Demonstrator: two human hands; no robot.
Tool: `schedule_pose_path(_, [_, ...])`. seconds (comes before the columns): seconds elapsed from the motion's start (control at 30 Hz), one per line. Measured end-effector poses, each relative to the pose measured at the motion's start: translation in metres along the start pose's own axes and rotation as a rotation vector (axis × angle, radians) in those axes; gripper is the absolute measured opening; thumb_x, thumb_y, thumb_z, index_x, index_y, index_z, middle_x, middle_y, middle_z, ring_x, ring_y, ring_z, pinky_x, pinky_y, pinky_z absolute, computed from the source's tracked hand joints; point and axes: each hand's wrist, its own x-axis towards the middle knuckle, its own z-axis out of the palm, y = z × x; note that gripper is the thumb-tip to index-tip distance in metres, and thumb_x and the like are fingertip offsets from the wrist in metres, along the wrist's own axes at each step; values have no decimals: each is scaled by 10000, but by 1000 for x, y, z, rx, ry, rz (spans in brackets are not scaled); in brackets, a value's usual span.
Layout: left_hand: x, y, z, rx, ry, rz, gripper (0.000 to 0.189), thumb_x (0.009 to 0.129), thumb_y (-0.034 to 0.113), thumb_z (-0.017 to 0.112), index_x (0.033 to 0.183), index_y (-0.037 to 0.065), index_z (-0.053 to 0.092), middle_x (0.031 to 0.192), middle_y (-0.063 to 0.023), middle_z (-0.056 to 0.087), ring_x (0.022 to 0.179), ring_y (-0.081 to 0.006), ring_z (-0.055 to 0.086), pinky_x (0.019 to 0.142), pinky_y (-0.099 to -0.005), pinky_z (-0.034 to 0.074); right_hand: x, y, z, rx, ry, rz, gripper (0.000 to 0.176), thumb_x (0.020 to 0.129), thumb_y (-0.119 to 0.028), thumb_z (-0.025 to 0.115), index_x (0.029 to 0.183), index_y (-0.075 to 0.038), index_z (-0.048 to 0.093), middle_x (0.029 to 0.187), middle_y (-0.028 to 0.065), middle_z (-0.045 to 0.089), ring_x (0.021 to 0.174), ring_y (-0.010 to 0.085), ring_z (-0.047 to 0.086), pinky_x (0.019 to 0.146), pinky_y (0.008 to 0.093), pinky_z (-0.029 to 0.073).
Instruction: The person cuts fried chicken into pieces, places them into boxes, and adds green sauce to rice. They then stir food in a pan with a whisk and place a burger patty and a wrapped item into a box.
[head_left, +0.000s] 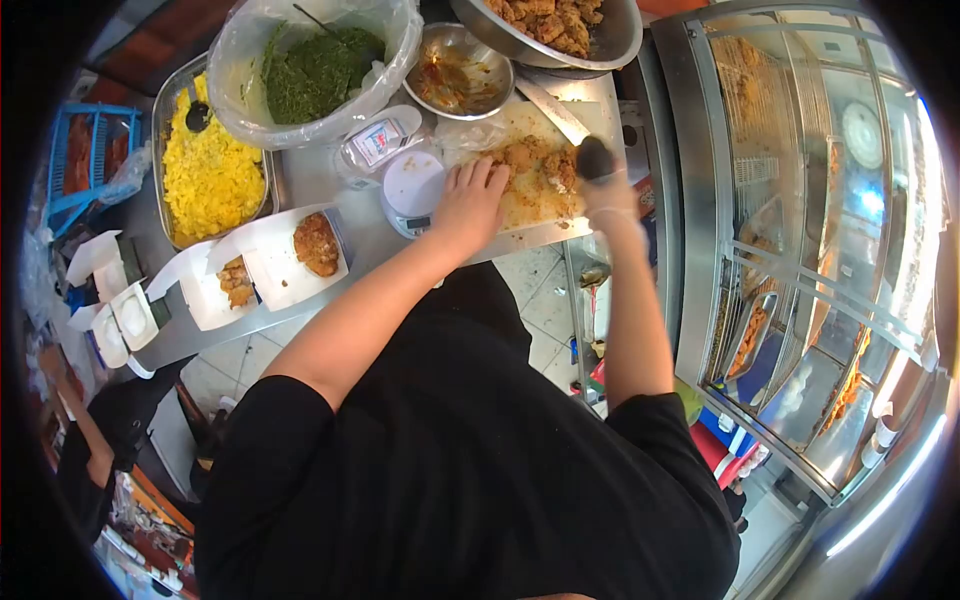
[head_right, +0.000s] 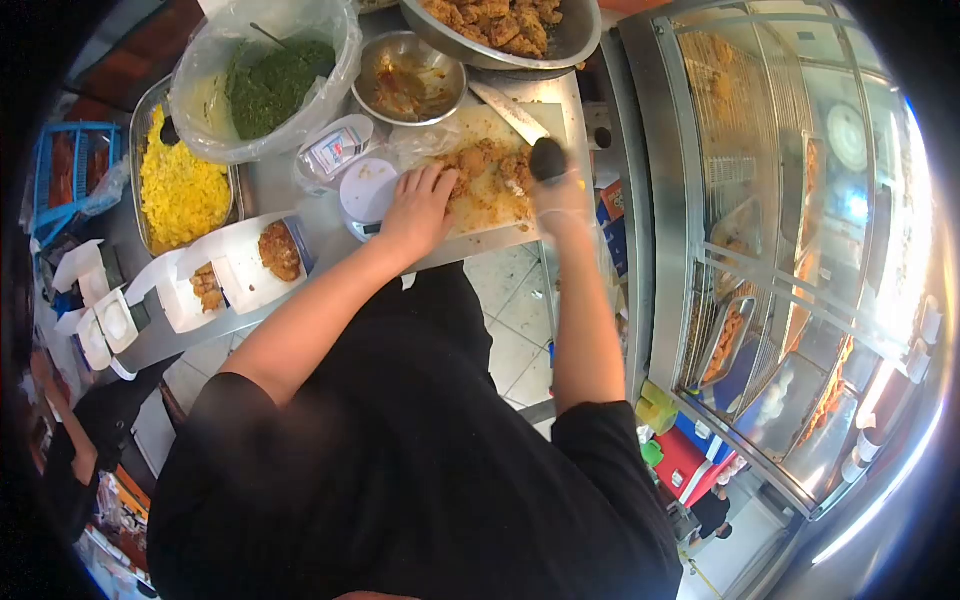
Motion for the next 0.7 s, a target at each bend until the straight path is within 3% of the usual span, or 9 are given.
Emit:
schedule_pose_path(0.03, [3, -2, 3, 4, 6, 7, 560, 797, 115, 691, 1324, 32, 523, 1225, -172, 553, 1162, -347, 528, 1019, -476, 410, 18, 30, 44, -198, 137, -315, 849, 797, -291, 767, 1530, -196, 350, 1095, 277, 689, 1049, 441, 670, 899, 497, 535])
schedule_pose_path(0.1, [3, -6, 4, -62, -167, -55, 562, 818, 119, 698, 1330, 32, 484, 1220, -185, 533, 1186, -367, 516, 1033, -482, 389, 13, 29, 52, -201, 110, -318, 844, 775, -271, 800, 1509, -172, 394, 1082, 236, 703, 872, 379, 726, 762, 449, 582])
schedule_pose_path(0.17, [2, -6, -5, -50, -182, -77, 523, 819, 118, 700, 1292, 31, 492, 1193, -182, 546, 1154, -365, 535, 998, -480, 399, -6, -31, -28, 41, -338, 118, 865, 757, -231, 827, 1508, -178, 402, 1030, 176, 716, 662, 272, 710, 586, 377, 575])
schedule_pose_path(0.23, [3, -8, -8, -44, -199, -110, 485, 821, 116, 702, 1253, 31, 501, 1167, -178, 559, 1122, -363, 555, 964, -479, 410, -5, -30, -53, 161, -291, 31, 833, 773, -191, 815, 1500, -194, 410, 965, 136, 715, 525, 171, 634, 459, 315, 507])
schedule_pose_path(0.33, [-11, -12, -3, -42, -221, -256, 385, 822, 118, 709, 1152, 39, 527, 1088, -165, 594, 1045, -354, 591, 906, -482, 413, -35, -49, -73, 301, -293, 26, 804, 790, -169, 791, 1498, -183, 411, 964, 151, 715, 632, 207, 675, 573, 340, 553])
schedule_pose_path(0.4, [-12, -15, -5, -40, -154, -269, 341, 822, 126, 715, 1106, 46, 544, 1019, -150, 620, 1012, -340, 609, 896, -482, 410, -43, -61, -50, 196, -5, -180, 761, 816, -174, 754, 1494, -174, 409, 1017, 200, 718, 853, 300, 723, 767, 397, 570])
schedule_pose_path(0.43, [-13, -16, -7, -32, -153, -280, 341, 822, 126, 715, 1106, 46, 544, 1019, -150, 620, 1012, -340, 609, 896, -482, 410, -57, -82, -39, 50, -9, -162, 750, 827, -186, 721, 1504, -172, 397, 1095, 258, 698, 1062, 390, 682, 929, 450, 521])
schedule_pose_path(0.5, [-15, -18, -10, -66, -162, -281, 348, 821, 118, 716, 1127, 54, 562, 1020, -144, 632, 1032, -331, 608, 893, -471, 408, -30, -64, 36, -297, -223, -221, 775, 819, -206, 711, 1520, -182, 381, 1154, 290, 671, 1095, 424, 658, 939, 472, 513])
schedule_pose_path(0.7, [-36, -31, -37, -130, 3, -261, 427, 807, 67, 720, 1209, 75, 578, 1065, -123, 654, 1013, -320, 624, 879, -460, 409, -27, -74, -1, -152, -323, -189, 759, 828, -153, 657, 1529, -200, 370, 1146, 295, 671, 1105, 430, 650, 950, 457, 508])
